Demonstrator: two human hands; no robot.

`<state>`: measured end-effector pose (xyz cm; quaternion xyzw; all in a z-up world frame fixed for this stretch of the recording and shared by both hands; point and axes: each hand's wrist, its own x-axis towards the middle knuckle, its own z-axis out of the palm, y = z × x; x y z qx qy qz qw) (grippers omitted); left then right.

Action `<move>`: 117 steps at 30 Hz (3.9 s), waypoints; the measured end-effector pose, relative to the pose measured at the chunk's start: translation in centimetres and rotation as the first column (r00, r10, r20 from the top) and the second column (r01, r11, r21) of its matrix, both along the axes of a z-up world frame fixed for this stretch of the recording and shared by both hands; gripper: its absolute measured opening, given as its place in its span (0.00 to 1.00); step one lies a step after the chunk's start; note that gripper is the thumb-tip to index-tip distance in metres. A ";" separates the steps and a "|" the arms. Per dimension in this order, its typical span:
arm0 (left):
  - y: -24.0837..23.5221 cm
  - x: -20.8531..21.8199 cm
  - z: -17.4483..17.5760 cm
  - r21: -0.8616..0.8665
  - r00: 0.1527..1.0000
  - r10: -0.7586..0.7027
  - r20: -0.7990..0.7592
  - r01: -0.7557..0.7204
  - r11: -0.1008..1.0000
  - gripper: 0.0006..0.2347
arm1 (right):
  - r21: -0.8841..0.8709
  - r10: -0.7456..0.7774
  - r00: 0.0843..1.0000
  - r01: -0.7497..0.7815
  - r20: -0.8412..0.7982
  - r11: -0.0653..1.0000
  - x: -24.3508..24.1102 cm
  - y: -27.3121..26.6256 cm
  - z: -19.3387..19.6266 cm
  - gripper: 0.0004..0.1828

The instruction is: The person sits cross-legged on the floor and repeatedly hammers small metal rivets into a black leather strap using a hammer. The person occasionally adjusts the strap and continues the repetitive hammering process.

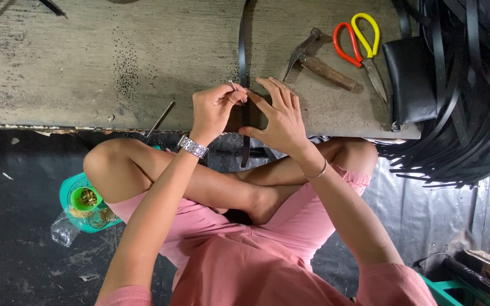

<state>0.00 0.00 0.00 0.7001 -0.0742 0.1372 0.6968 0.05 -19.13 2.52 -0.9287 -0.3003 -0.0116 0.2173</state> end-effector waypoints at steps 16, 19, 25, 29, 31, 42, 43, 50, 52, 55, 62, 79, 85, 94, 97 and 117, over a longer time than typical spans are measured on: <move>-0.2 -0.1 -0.2 0.128 0.998 0.039 0.055 -0.046 0.991 0.03 | -0.007 -0.001 1.000 0.001 0.018 1.000 -0.1 0.2 0.3 0.46; -0.4 -0.1 -0.7 0.142 0.996 0.044 0.074 -0.055 0.988 0.03 | -0.001 -0.006 1.000 0.006 0.028 1.000 -0.1 0.1 0.2 0.46; -0.4 0.0 -0.6 0.257 0.982 0.028 0.185 -0.076 0.963 0.03 | 0.009 -0.004 0.999 0.003 0.040 1.000 0.0 -0.1 -0.5 0.47; -0.6 -0.2 -0.8 0.280 0.976 0.020 0.216 -0.081 0.957 0.05 | 0.132 -0.042 0.996 0.032 0.073 0.991 0.8 -1.7 -2.1 0.43; -0.4 -0.1 -0.7 0.276 0.975 0.025 0.223 -0.087 0.957 0.05 | 0.217 -0.074 0.993 0.052 0.096 0.975 1.9 -3.0 -0.3 0.39; -0.9 -0.4 -0.8 0.263 0.971 -0.050 0.232 -0.013 0.965 0.05 | -0.277 -0.467 0.884 0.459 0.041 0.844 4.7 -8.3 0.7 0.27; -0.8 -0.4 -0.9 0.261 0.971 -0.049 0.234 -0.015 0.965 0.05 | -0.277 -0.466 0.884 0.459 0.044 0.844 4.3 -8.4 1.9 0.27; -0.9 -0.4 -2.0 0.292 0.969 -0.056 0.243 -0.018 0.956 0.06 | 0.289 -0.324 0.943 0.290 0.078 0.912 -1.7 -6.0 8.1 0.28; -0.7 -0.3 -3.0 0.301 0.965 -0.071 0.253 -0.008 0.954 0.06 | 0.179 -0.300 0.954 0.298 -0.017 0.938 -2.8 -4.5 7.7 0.27; -0.3 0.0 -4.7 0.344 0.976 -0.099 0.195 0.027 0.939 0.06 | -0.141 -0.254 0.924 0.221 -0.285 0.965 -3.1 -3.5 7.6 0.23; 0.0 -0.6 -1.9 0.320 0.990 -0.089 0.106 0.051 0.946 0.08 | -0.130 -0.263 0.902 0.232 -0.342 0.964 -2.2 -3.8 7.3 0.24; -0.2 -1.0 -0.4 0.307 0.985 -0.104 0.134 0.058 0.950 0.06 | -0.074 -0.276 0.924 0.266 -0.264 0.961 -3.2 -3.0 8.6 0.21; 0.0 -1.0 -0.6 0.347 0.976 -0.125 0.179 0.056 0.936 0.08 | -0.046 -0.259 0.937 0.255 -0.235 0.966 -3.8 -4.3 10.3 0.23; -0.1 -0.9 -1.0 0.308 0.976 -0.149 0.160 0.094 0.947 0.06 | 0.016 -0.445 0.826 0.469 0.347 0.883 -4.0 -3.6 10.8 0.28; 0.1 -1.3 0.1 0.367 0.984 -0.126 0.126 0.071 0.928 0.07 | -0.071 -0.277 0.904 0.269 -0.325 0.960 -3.7 -3.2 8.1 0.26; 0.2 -0.6 0.1 0.360 0.996 -0.063 0.059 0.038 0.932 0.05 | 0.029 0.034 0.992 -0.038 0.119 0.999 1.0 0.6 -1.7 0.28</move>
